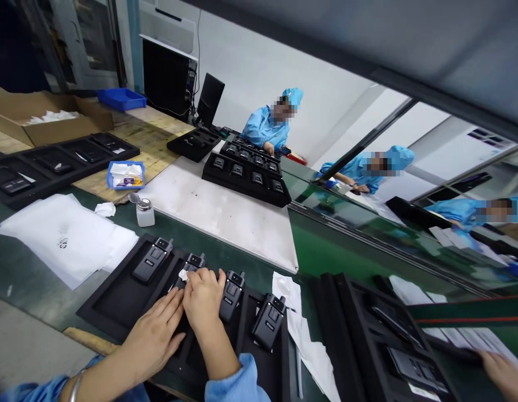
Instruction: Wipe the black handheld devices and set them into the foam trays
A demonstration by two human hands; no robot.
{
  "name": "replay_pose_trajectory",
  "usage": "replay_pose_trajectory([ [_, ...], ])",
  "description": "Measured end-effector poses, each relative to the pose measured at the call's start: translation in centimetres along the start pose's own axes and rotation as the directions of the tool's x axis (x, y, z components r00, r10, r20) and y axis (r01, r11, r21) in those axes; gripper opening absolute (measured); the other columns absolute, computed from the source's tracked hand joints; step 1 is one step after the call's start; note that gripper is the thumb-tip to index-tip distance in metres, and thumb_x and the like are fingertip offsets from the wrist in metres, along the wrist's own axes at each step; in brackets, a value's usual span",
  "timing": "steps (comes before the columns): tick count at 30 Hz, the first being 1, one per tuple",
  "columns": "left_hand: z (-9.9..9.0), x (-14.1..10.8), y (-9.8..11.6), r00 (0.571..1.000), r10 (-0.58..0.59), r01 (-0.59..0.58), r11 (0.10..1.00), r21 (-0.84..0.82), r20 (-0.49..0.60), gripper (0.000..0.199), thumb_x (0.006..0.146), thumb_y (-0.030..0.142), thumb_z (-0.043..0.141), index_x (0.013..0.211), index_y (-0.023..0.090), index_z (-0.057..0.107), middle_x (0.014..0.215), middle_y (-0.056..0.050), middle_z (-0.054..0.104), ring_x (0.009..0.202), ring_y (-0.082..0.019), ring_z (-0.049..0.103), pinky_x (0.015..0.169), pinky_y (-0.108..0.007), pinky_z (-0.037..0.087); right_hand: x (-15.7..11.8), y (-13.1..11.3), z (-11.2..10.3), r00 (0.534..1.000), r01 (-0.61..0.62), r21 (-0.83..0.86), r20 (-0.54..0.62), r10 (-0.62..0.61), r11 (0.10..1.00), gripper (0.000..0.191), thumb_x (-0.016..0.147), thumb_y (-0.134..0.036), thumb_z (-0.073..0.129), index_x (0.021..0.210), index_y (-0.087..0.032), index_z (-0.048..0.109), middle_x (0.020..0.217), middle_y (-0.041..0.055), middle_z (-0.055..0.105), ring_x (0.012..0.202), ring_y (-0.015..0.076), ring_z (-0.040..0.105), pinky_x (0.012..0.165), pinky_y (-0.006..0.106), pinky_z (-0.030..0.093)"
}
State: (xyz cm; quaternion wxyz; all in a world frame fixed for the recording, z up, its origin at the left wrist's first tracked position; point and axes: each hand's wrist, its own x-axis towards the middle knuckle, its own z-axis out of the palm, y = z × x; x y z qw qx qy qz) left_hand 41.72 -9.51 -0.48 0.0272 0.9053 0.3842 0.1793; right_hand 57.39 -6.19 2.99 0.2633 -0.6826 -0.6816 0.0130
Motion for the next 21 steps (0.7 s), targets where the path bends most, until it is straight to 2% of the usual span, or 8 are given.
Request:
replay_pose_trajectory([
  [5,-0.2,-0.2,0.2,1.000,-0.014,0.015,0.998,-0.062,0.020,0.047,0.091,0.026,0.052,0.136,0.012,0.058,0.143,-0.011,0.057,0.136,-0.027,0.048,0.109,-0.035,0.047,-0.5,0.6,-0.8,0.984,0.116,0.020,0.132,-0.118,0.993,0.024,0.087,-0.012,0.059,0.090,-0.030,0.074,0.083,-0.0019,0.068,0.082,0.0175,0.058,0.108,0.048,0.021],
  [10,-0.3,-0.2,0.1,1.000,0.007,-0.005,0.997,-0.071,0.022,0.044,0.092,0.025,0.049,0.133,0.011,0.060,0.142,-0.013,0.058,0.137,-0.029,0.047,0.107,-0.037,0.047,0.0,-0.1,-0.1,0.996,0.077,-0.013,0.054,-0.076,0.997,0.022,0.088,-0.013,0.059,0.093,-0.028,0.073,0.089,-0.0013,0.070,0.085,0.0171,0.058,0.109,0.047,0.021],
  [15,-0.6,0.0,0.1,0.997,0.023,-0.016,0.997,-0.082,0.074,0.046,0.092,0.023,0.048,0.135,0.010,0.058,0.142,-0.014,0.057,0.135,-0.030,0.049,0.105,-0.036,0.047,0.2,-0.5,-0.3,0.982,0.111,-0.008,0.157,-0.108,0.994,0.023,0.088,-0.013,0.057,0.089,-0.030,0.073,0.086,-0.0017,0.070,0.085,0.0181,0.058,0.109,0.049,0.019],
  [19,-0.8,-0.1,0.0,0.996,0.038,-0.033,0.997,-0.071,0.079,0.047,0.093,0.023,0.047,0.137,0.009,0.055,0.144,-0.015,0.055,0.139,-0.031,0.044,0.105,-0.037,0.046,0.3,-0.3,-0.7,0.992,0.050,-0.037,0.116,-0.045,0.998,0.024,0.088,-0.012,0.056,0.091,-0.028,0.074,0.088,-0.0001,0.071,0.087,0.0193,0.058,0.108,0.049,0.022],
  [21,-0.8,-0.1,-0.1,0.995,0.043,-0.038,0.997,-0.063,0.091,0.044,0.095,0.024,0.045,0.135,0.010,0.058,0.143,-0.015,0.056,0.138,-0.031,0.046,0.106,-0.037,0.046,0.3,-0.4,-0.7,0.990,0.064,-0.014,0.125,-0.062,0.998,0.024,0.087,-0.011,0.056,0.092,-0.028,0.074,0.089,-0.0004,0.071,0.087,0.0190,0.058,0.109,0.049,0.021],
])
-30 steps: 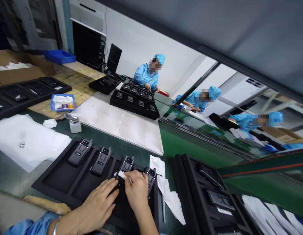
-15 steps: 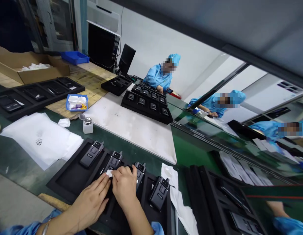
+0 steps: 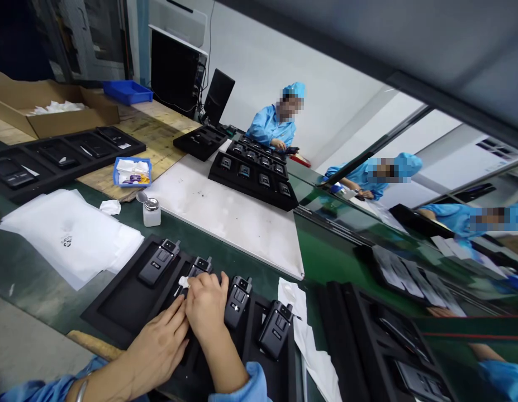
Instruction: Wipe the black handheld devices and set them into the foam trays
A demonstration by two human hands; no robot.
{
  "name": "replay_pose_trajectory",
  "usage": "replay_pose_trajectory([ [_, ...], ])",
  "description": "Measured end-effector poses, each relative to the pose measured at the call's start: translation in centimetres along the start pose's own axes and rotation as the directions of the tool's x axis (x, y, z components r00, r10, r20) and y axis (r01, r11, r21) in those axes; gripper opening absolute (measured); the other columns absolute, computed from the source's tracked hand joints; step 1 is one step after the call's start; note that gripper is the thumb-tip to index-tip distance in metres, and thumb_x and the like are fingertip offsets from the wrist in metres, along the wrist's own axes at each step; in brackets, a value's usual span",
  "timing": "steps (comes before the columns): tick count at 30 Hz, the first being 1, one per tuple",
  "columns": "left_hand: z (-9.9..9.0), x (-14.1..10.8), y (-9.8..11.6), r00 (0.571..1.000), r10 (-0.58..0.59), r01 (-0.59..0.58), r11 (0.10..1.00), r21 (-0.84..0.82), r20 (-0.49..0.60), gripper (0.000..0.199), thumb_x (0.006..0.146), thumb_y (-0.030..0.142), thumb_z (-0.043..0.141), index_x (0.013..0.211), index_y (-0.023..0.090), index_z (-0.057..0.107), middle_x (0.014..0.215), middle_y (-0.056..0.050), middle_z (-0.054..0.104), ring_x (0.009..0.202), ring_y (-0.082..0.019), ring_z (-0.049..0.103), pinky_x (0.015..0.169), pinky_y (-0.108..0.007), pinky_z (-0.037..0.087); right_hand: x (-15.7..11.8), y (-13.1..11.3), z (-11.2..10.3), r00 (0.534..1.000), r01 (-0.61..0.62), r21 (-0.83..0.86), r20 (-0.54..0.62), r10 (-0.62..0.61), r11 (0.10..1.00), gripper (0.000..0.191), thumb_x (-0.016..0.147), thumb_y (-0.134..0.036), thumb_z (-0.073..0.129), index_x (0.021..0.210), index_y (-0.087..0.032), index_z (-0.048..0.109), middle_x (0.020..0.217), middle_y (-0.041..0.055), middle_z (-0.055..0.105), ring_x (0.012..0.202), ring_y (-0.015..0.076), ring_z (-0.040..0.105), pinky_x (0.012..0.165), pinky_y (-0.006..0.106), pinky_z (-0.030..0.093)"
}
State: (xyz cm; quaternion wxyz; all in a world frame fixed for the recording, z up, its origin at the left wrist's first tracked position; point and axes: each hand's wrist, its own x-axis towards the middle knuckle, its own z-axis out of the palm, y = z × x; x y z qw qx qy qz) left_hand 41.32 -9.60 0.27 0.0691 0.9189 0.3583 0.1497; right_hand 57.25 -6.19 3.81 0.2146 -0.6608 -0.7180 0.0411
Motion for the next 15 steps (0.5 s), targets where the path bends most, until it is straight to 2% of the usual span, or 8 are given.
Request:
replay_pose_trajectory([
  [3,-0.14,0.02,-0.05,1.000,0.008,-0.008,1.000,-0.001,0.023,0.046,0.095,0.024,0.044,0.136,0.009,0.056,0.144,-0.015,0.055,0.137,-0.031,0.047,0.105,-0.037,0.047,-0.10,-0.11,0.08,0.998,0.031,0.015,0.059,-0.032,0.999,0.024,0.087,-0.012,0.057,0.089,-0.029,0.073,0.086,-0.0015,0.070,0.086,0.0190,0.057,0.109,0.050,0.019],
  [7,-0.15,-0.03,-0.14,1.000,0.011,-0.011,1.000,0.003,0.024,0.048,0.094,0.023,0.045,0.138,0.008,0.054,0.145,-0.016,0.054,0.139,-0.032,0.043,0.104,-0.038,0.048,0.00,-0.13,0.19,0.999,-0.033,-0.014,-0.001,0.033,0.999,0.024,0.089,-0.012,0.055,0.091,-0.027,0.073,0.091,0.0010,0.071,0.088,0.0200,0.058,0.108,0.050,0.022],
  [11,-0.26,-0.02,-0.31,0.999,0.011,-0.010,1.000,-0.021,0.032,0.046,0.094,0.023,0.044,0.137,0.009,0.056,0.145,-0.015,0.054,0.139,-0.032,0.044,0.105,-0.038,0.047,-0.01,-0.01,0.16,0.999,0.038,-0.024,0.039,-0.037,0.999,0.024,0.085,-0.011,0.059,0.086,-0.029,0.074,0.084,-0.0012,0.070,0.084,0.0187,0.057,0.108,0.049,0.020],
  [15,-0.47,-0.07,-0.32,0.999,0.016,-0.014,0.999,-0.042,0.040,0.050,0.095,0.024,0.043,0.142,0.007,0.050,0.148,-0.016,0.051,0.141,-0.032,0.040,0.105,-0.039,0.047,0.01,0.08,0.08,1.000,-0.003,-0.071,-0.008,0.002,0.997,0.025,0.086,-0.011,0.057,0.089,-0.029,0.074,0.086,-0.0004,0.070,0.085,0.0190,0.057,0.107,0.048,0.022],
])
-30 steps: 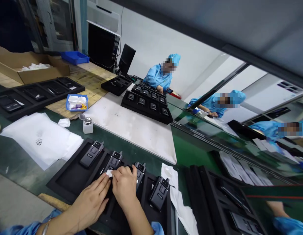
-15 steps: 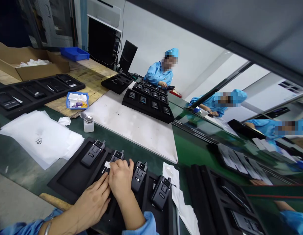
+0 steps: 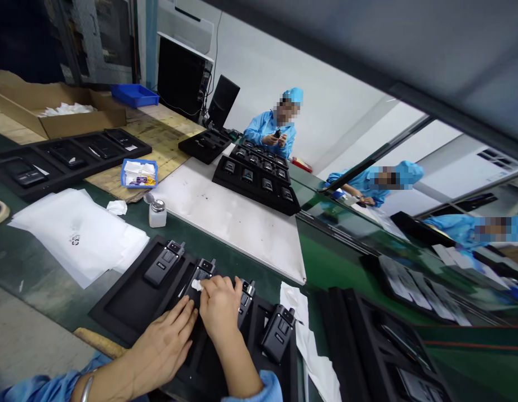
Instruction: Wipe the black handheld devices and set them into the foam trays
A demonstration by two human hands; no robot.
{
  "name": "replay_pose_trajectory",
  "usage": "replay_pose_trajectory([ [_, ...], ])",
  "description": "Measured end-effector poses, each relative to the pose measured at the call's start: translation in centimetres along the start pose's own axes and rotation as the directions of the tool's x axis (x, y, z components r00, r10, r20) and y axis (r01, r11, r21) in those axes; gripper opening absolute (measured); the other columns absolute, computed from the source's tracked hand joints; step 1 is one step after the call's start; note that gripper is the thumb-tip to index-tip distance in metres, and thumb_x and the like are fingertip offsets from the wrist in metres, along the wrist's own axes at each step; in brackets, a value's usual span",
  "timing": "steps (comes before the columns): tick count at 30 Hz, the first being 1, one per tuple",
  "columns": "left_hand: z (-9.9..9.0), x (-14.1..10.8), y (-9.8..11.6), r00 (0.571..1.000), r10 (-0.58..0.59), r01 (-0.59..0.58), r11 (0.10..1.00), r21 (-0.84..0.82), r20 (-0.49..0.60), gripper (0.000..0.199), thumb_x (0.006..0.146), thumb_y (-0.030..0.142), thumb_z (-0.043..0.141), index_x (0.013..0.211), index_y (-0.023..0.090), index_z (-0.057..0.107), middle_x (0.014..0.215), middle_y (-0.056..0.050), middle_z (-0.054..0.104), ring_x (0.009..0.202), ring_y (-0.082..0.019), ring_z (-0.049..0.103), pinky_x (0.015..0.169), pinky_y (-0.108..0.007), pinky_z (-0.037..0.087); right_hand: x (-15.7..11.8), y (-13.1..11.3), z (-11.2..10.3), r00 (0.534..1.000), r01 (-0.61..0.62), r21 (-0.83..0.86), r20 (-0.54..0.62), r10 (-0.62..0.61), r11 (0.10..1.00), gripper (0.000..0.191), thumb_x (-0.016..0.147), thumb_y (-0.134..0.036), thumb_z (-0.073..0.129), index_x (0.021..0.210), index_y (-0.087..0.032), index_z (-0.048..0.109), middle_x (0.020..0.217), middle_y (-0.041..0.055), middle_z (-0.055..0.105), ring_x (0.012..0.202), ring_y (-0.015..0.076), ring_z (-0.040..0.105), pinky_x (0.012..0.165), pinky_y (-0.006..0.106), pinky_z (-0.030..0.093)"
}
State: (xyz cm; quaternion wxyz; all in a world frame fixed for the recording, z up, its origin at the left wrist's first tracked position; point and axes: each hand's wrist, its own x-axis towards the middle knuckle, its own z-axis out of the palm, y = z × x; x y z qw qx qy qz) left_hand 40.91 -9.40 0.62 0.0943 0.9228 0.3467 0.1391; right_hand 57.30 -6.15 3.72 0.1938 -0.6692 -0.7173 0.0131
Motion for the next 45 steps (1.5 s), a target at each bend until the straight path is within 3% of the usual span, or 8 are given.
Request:
replay_pose_trajectory([
  [5,0.1,-0.2,0.0,1.000,-0.020,0.020,0.999,-0.040,-0.001,0.047,0.096,0.024,0.044,0.139,0.009,0.053,0.147,-0.016,0.052,0.140,-0.032,0.041,0.107,-0.041,0.046,0.0,-0.4,0.0,0.997,0.056,0.045,0.056,-0.058,0.997,0.025,0.087,-0.012,0.058,0.089,-0.030,0.074,0.086,-0.0016,0.070,0.086,0.0186,0.058,0.108,0.049,0.021],
  [10,0.2,-0.1,0.0,0.999,-0.033,0.033,0.997,-0.072,-0.007,0.049,0.097,0.027,0.044,0.142,0.010,0.050,0.149,-0.015,0.049,0.144,-0.029,0.036,0.107,-0.039,0.046,-0.1,-0.6,-0.1,0.999,-0.038,0.011,-0.007,0.038,0.999,0.025,0.087,-0.011,0.055,0.090,-0.027,0.074,0.089,0.0006,0.071,0.087,0.0197,0.059,0.106,0.048,0.024],
  [12,0.0,-0.2,0.0,0.999,-0.044,0.041,0.995,-0.096,-0.029,0.046,0.095,0.027,0.048,0.138,0.011,0.054,0.146,-0.014,0.053,0.142,-0.029,0.040,0.107,-0.039,0.047,-0.4,-0.6,-0.3,0.998,-0.012,0.038,0.054,0.010,0.999,0.025,0.086,-0.011,0.056,0.088,-0.028,0.074,0.088,-0.0004,0.071,0.087,0.0196,0.061,0.107,0.048,0.023],
  [15,-0.5,-1.1,-0.6,0.993,-0.022,0.007,0.992,-0.128,-0.120,0.046,0.091,0.021,0.052,0.137,0.013,0.054,0.141,-0.012,0.058,0.136,-0.027,0.048,0.109,-0.039,0.047,-0.7,-0.4,-1.0,0.991,-0.045,0.088,0.130,0.033,0.995,0.025,0.082,-0.009,0.056,0.083,-0.027,0.073,0.086,-0.0010,0.072,0.087,0.0206,0.063,0.104,0.048,0.025],
  [21,-1.4,-3.5,-4.4,0.926,-0.190,0.188,0.981,-0.038,-0.326,0.048,0.090,0.015,0.048,0.138,0.013,0.052,0.147,-0.014,0.052,0.140,-0.031,0.042,0.114,-0.051,0.041,2.2,-3.3,0.5,0.999,0.015,0.207,-0.051,-0.005,0.978,0.023,0.090,-0.019,0.053,0.092,-0.026,0.075,0.091,0.0020,0.074,0.088,0.0190,0.065,0.099,0.041,0.032],
  [27,-1.5,-3.9,-6.6,0.949,-0.262,0.275,0.960,0.057,-0.174,0.052,0.092,0.027,0.052,0.140,0.010,0.050,0.150,-0.015,0.049,0.140,-0.029,0.043,0.114,-0.045,0.040,5.2,-7.9,4.6,0.995,0.083,0.055,-0.058,-0.080,0.995,0.021,0.090,-0.016,0.056,0.093,-0.025,0.075,0.090,0.0036,0.072,0.087,0.0210,0.061,0.103,0.047,0.026],
  [31,-1.5,-4.0,-6.4,0.952,-0.261,0.269,0.963,0.026,-0.159,0.051,0.092,0.026,0.051,0.141,0.011,0.050,0.151,-0.013,0.048,0.141,-0.029,0.041,0.114,-0.043,0.041,4.9,-7.5,4.3,0.979,0.198,0.077,0.035,-0.201,0.977,0.021,0.088,-0.015,0.059,0.088,-0.028,0.074,0.085,-0.0002,0.071,0.084,0.0196,0.059,0.104,0.047,0.025],
  [45,-1.3,-4.2,-6.6,0.957,-0.244,0.253,0.967,0.039,-0.155,0.051,0.092,0.029,0.053,0.140,0.012,0.052,0.150,-0.014,0.049,0.142,-0.031,0.040,0.110,-0.039,0.045,5.6,-7.7,4.0,0.987,0.161,0.069,0.001,-0.161,0.985,0.021,0.090,-0.014,0.056,0.089,-0.026,0.073,0.089,0.0015,0.072,0.086,0.0197,0.058,0.106,0.047,0.023],
])
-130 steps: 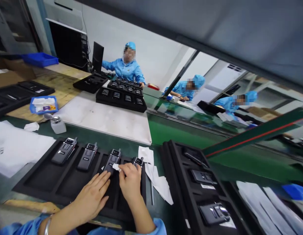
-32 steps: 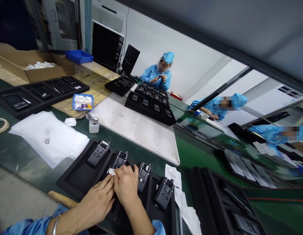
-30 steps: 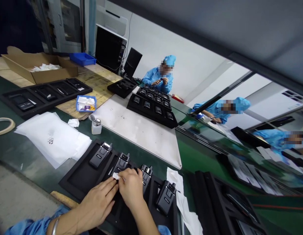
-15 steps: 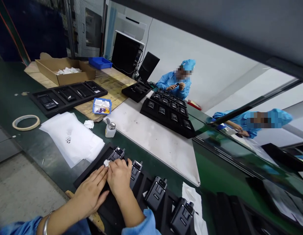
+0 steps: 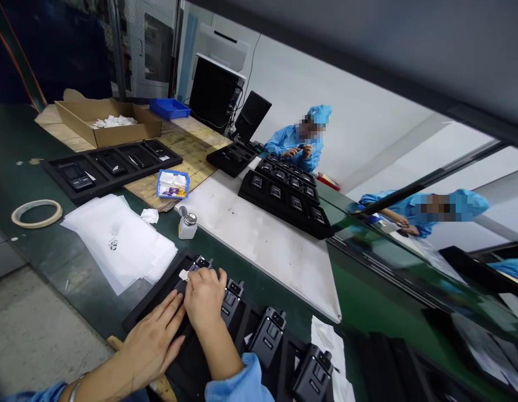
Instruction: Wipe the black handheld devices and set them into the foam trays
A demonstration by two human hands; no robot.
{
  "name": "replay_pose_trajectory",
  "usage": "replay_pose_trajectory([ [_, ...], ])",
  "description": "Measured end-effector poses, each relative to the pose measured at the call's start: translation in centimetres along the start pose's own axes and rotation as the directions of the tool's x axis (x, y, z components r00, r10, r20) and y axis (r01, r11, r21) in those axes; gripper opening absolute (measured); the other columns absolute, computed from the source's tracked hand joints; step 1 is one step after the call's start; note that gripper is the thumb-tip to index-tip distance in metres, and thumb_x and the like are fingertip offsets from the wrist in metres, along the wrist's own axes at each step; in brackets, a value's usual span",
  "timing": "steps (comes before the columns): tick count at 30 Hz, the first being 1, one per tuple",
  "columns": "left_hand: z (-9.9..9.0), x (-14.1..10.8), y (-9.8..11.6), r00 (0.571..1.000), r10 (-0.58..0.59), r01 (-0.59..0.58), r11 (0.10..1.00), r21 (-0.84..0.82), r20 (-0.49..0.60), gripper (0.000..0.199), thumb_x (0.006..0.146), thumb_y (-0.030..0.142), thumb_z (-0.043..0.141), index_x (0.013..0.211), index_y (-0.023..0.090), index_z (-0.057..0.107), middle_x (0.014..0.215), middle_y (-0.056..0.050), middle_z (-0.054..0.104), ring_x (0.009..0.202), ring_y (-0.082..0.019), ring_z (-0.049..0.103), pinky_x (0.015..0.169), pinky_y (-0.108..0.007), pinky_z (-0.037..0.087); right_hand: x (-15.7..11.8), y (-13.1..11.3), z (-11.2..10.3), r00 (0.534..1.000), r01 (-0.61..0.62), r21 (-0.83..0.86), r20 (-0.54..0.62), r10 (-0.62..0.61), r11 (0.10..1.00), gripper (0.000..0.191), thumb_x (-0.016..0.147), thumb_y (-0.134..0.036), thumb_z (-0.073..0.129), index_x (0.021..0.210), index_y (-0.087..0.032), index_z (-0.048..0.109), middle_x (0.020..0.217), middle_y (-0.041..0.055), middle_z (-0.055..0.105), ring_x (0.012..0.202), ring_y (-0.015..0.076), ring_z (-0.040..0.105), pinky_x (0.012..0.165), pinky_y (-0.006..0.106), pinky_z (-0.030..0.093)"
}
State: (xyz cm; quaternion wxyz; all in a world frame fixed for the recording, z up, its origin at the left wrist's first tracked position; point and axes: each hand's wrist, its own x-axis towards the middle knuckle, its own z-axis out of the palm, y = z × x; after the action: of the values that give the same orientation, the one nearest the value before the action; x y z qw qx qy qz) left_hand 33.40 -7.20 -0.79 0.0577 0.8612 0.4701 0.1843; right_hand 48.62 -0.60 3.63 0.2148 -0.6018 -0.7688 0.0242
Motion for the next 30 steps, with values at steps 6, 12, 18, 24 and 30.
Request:
replay_pose_trajectory([
  [6,0.0,0.0,0.1,1.000,0.015,-0.014,1.000,0.025,-0.011,0.050,0.090,0.029,0.053,0.136,0.012,0.057,0.149,-0.015,0.050,0.141,-0.032,0.042,0.107,-0.041,0.050,-0.2,0.0,0.1,1.000,-0.006,0.027,0.026,0.006,1.000,0.021,0.088,-0.013,0.059,0.086,-0.027,0.073,0.085,-0.0002,0.072,0.086,0.0201,0.058,0.105,0.048,0.022],
  [12,-0.3,0.2,0.0,1.000,0.024,-0.024,0.999,0.024,0.010,0.048,0.089,0.028,0.055,0.134,0.011,0.060,0.149,-0.018,0.049,0.141,-0.033,0.041,0.106,-0.042,0.051,-0.6,-0.1,-0.5,0.998,-0.006,0.041,0.066,0.003,0.999,0.022,0.087,-0.013,0.058,0.085,-0.027,0.074,0.085,0.0010,0.072,0.085,0.0209,0.059,0.106,0.051,0.022],
  [18,-0.5,-0.2,-0.4,0.998,0.021,-0.025,0.997,-0.066,-0.066,0.042,0.090,0.022,0.056,0.129,0.010,0.062,0.150,-0.019,0.048,0.140,-0.034,0.042,0.106,-0.045,0.051,-2.7,3.5,-3.7,0.956,-0.246,0.412,-0.048,0.291,0.878,0.017,0.085,-0.027,0.060,0.083,-0.023,0.076,0.083,0.0049,0.071,0.080,0.0221,0.061,0.088,0.043,0.040],
  [24,-1.0,0.2,0.4,0.978,-0.147,0.028,0.795,-0.607,-0.148,0.024,0.097,0.029,0.053,0.113,0.021,0.069,0.120,-0.011,0.069,0.115,-0.025,0.064,0.099,-0.040,0.054,-7.5,3.7,-3.9,0.745,-0.375,0.898,0.144,0.651,0.230,0.032,0.063,-0.048,0.083,0.078,-0.020,0.077,0.075,0.0050,0.072,0.066,0.0179,0.058,0.065,0.030,0.045],
  [30,-2.0,3.2,5.0,0.951,-0.242,0.250,0.223,-0.942,0.195,0.028,0.089,0.041,0.067,0.102,0.017,0.068,0.094,-0.007,0.073,0.081,-0.019,0.068,0.075,-0.028,0.056,-9.8,0.8,-4.7,0.720,-0.326,0.946,0.247,0.648,0.002,0.031,0.064,-0.045,0.086,0.075,-0.018,0.077,0.065,0.0022,0.068,0.059,0.0118,0.051,0.059,0.024,0.041],
])
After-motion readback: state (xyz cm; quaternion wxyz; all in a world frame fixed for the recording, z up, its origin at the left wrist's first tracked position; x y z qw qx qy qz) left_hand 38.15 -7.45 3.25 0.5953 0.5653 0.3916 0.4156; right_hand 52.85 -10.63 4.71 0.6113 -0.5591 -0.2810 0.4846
